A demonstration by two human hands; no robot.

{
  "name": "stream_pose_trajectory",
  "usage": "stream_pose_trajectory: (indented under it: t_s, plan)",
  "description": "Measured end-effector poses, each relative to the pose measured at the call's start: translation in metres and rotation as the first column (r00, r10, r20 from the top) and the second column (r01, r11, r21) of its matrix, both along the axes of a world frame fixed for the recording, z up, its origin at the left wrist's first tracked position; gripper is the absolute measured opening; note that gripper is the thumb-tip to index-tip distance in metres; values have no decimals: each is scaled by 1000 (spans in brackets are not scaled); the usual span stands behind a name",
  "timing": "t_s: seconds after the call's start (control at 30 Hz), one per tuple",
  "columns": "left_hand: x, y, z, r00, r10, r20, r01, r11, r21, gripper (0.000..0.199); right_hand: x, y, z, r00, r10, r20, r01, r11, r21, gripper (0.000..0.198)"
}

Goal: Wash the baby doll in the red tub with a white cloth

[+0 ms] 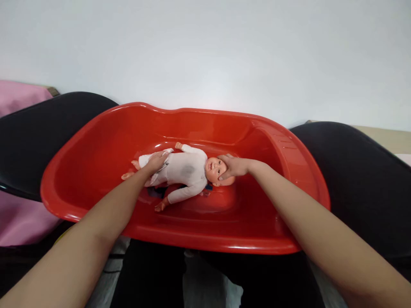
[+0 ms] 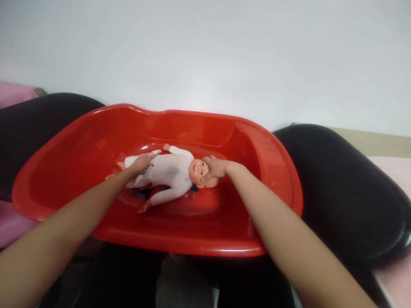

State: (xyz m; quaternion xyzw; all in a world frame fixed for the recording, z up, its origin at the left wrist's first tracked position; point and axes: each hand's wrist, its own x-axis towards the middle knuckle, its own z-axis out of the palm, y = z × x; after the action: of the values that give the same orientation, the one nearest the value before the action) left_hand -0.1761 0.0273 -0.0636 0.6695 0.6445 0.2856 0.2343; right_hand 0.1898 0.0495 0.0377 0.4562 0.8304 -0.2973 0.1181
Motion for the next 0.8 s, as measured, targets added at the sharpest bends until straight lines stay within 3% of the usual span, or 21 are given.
stream_pose_trajectory:
  t_s: [0.5, 0.8]
  plan:
    - [-16, -1, -5, 999, 32, -4, -32, 999, -16, 56, -2, -12, 15, 998, -12, -62, 10, 999, -43, 89]
    - [-21, -2, -10, 993, 106, -61, -105, 994, 17, 58, 0, -2, 4, 1000, -14, 9, 14, 1000, -12, 98]
